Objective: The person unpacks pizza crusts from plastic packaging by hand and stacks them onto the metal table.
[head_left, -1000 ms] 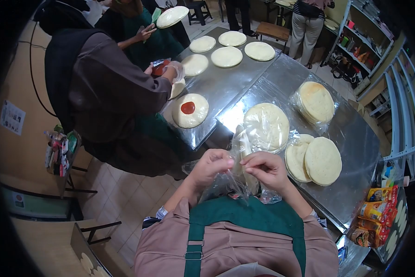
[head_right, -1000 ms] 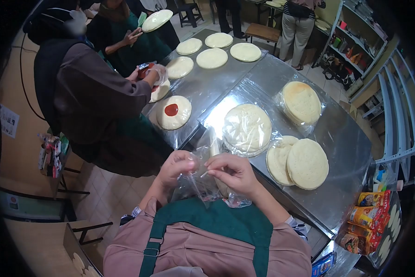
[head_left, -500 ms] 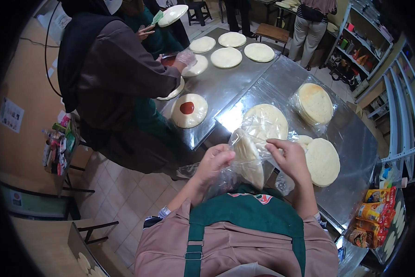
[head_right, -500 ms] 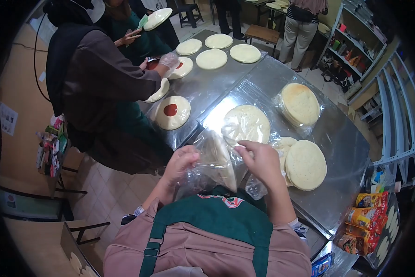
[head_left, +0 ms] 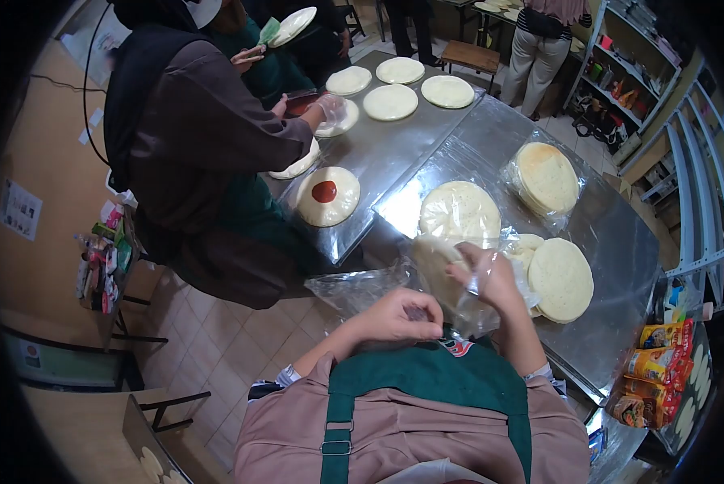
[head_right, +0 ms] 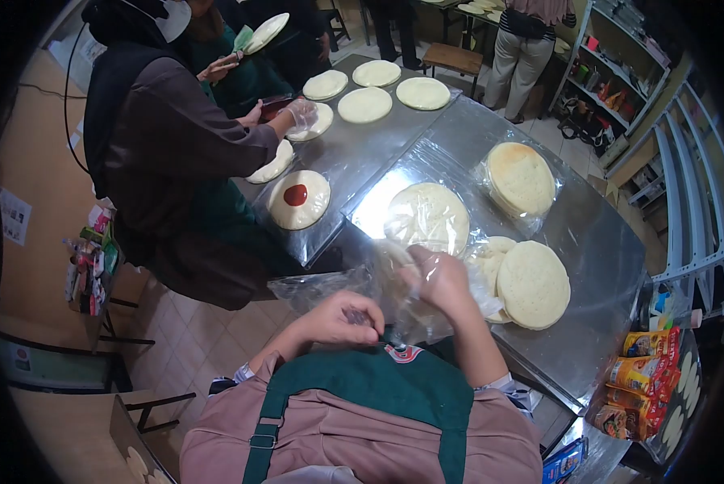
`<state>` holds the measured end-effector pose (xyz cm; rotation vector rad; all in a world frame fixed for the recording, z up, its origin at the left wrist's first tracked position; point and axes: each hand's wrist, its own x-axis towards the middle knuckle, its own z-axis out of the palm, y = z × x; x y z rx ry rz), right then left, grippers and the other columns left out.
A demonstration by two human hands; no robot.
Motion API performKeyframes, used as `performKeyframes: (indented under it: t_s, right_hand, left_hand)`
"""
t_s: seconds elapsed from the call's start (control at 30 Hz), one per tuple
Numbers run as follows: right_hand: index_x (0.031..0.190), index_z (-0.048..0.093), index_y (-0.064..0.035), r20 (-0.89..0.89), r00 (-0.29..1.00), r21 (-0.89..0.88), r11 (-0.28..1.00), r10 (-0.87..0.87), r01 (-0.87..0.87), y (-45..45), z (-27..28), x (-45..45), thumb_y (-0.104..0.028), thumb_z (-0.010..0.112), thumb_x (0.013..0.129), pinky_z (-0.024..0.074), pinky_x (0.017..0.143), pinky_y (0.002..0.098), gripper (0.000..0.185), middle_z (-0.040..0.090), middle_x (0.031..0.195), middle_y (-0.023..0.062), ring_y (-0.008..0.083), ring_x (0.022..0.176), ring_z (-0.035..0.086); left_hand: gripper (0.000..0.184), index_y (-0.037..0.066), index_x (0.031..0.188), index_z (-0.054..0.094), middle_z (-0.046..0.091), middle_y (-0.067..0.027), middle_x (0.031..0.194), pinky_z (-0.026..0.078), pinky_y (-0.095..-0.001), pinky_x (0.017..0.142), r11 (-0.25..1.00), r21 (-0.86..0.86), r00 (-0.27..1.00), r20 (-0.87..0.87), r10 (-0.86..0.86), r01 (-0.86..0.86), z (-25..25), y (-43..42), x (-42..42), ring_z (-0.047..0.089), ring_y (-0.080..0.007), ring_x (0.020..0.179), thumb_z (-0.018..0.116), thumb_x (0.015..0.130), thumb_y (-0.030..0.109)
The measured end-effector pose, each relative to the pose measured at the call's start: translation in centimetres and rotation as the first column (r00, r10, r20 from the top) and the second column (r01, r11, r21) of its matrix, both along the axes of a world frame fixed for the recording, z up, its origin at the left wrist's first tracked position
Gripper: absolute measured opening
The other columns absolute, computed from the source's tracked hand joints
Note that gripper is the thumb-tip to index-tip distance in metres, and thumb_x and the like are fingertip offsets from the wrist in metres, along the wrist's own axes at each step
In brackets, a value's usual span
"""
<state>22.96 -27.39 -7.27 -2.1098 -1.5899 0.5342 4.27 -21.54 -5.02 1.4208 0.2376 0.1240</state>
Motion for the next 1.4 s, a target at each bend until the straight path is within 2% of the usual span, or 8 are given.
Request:
performKeyframes:
  t_s: [0.2,0.5,0.63,0.8,0.9,1.03,1.3,1.4]
  right_hand:
    - [0.091,0.058,-0.0059,-0.004,0.943,0.182,0.927,-0.332,0.327,-4.0,5.2,3.2,-0.028,0.061,0.067,0.0437,0.056,0.0316,0.033,0.059,0.070,0.0136,0.0243,0.061,0.057]
    - [0.083,0.058,0.0035,-0.400,0.904,0.381,0.871,-0.148,0.311,-9.2,9.8,3.3,-0.013,0.061,0.063,0.0433,0.055,0.0248,0.026,0.060,0.068,0.0110,0.0156,0.058,0.056]
    - [0.079,0.059,0.0061,-0.567,0.819,0.520,0.807,0.083,0.278,-13.3,10.2,5.2,-0.011,0.063,0.057,0.0441,0.057,0.0242,0.028,0.061,0.071,0.0130,0.0169,0.063,0.059]
    - [0.082,0.060,0.0027,-0.536,0.832,0.452,0.882,0.146,0.137,-12.1,8.6,4.2,-0.014,0.066,0.061,0.0435,0.061,0.0235,0.028,0.061,0.075,0.0134,0.0154,0.068,0.059]
    - [0.092,0.058,0.0003,-0.697,0.712,0.285,0.944,0.085,0.167,-9.8,5.9,3.5,-0.016,0.065,0.067,0.0416,0.068,0.0234,0.031,0.059,0.084,0.0095,0.0132,0.079,0.055]
    - [0.096,0.055,-0.0008,-0.844,0.530,0.306,0.888,0.087,0.343,-9.9,2.4,3.4,-0.017,0.064,0.069,0.0402,0.073,0.0243,0.033,0.057,0.089,0.0068,0.0137,0.087,0.052]
    - [0.100,0.053,-0.0042,-0.587,0.809,-0.029,1.000,-0.025,0.010,-12.1,-0.7,4.1,-0.017,0.066,0.068,0.0423,0.069,0.0218,0.037,0.058,0.093,0.0019,0.0086,0.080,0.054]
    - [0.101,0.054,-0.0016,-0.934,0.341,0.251,0.872,0.104,0.420,-15.0,-5.1,4.7,-0.014,0.061,0.072,0.0432,0.071,0.0262,0.032,0.060,0.088,0.0053,0.0139,0.078,0.056]
  left_hand:
    - [0.030,0.008,0.074,0.060,0.057,-0.0114,0.063,0.044,-0.0308,0.056,0.472,0.875,0.757,-0.236,0.609,-0.107,-7.0,4.7,-3.5,0.057,-0.0240,0.060,0.063,0.064,0.036]
    - [0.023,0.008,0.075,0.060,0.059,-0.0141,0.073,0.045,-0.0387,0.062,0.365,0.931,0.437,-0.317,0.842,-0.027,-9.7,7.5,-5.0,0.057,-0.0303,0.071,0.059,0.065,0.029]
    - [0.027,0.007,0.082,0.061,0.059,-0.0137,0.074,0.045,-0.0359,0.065,0.397,0.917,0.460,-0.364,0.810,0.027,-10.7,8.3,-6.0,0.058,-0.0257,0.073,0.056,0.068,0.031]
    - [0.074,-0.003,0.109,0.047,0.054,-0.0089,0.098,0.041,-0.0270,0.074,0.879,0.118,0.864,-0.163,0.476,-0.462,-4.6,5.4,-1.2,0.051,-0.0153,0.087,0.055,0.066,0.057]
    - [0.107,-0.007,0.115,0.036,0.047,-0.0146,0.109,0.039,-0.0318,0.084,0.946,-0.271,0.954,0.188,0.235,-0.179,-2.6,4.6,0.0,0.048,-0.0206,0.099,0.061,0.044,0.069]
    - [0.064,-0.006,0.097,0.053,0.057,-0.0125,0.093,0.041,-0.0282,0.077,0.856,0.235,0.887,0.148,0.438,-0.462,-0.8,4.8,-0.4,0.054,-0.0178,0.086,0.058,0.068,0.051]
    - [0.032,0.000,0.082,0.051,0.052,-0.0054,0.075,0.040,-0.0246,0.064,0.702,0.054,0.660,0.395,0.638,-0.711,-0.2,4.6,0.8,0.049,-0.0116,0.066,0.042,0.085,0.030]
    - [0.031,0.002,0.084,0.048,0.046,-0.0028,0.076,0.036,-0.0240,0.067,0.633,0.054,0.595,0.409,0.692,-0.773,2.1,4.0,2.2,0.045,-0.0113,0.071,0.035,0.088,0.030]
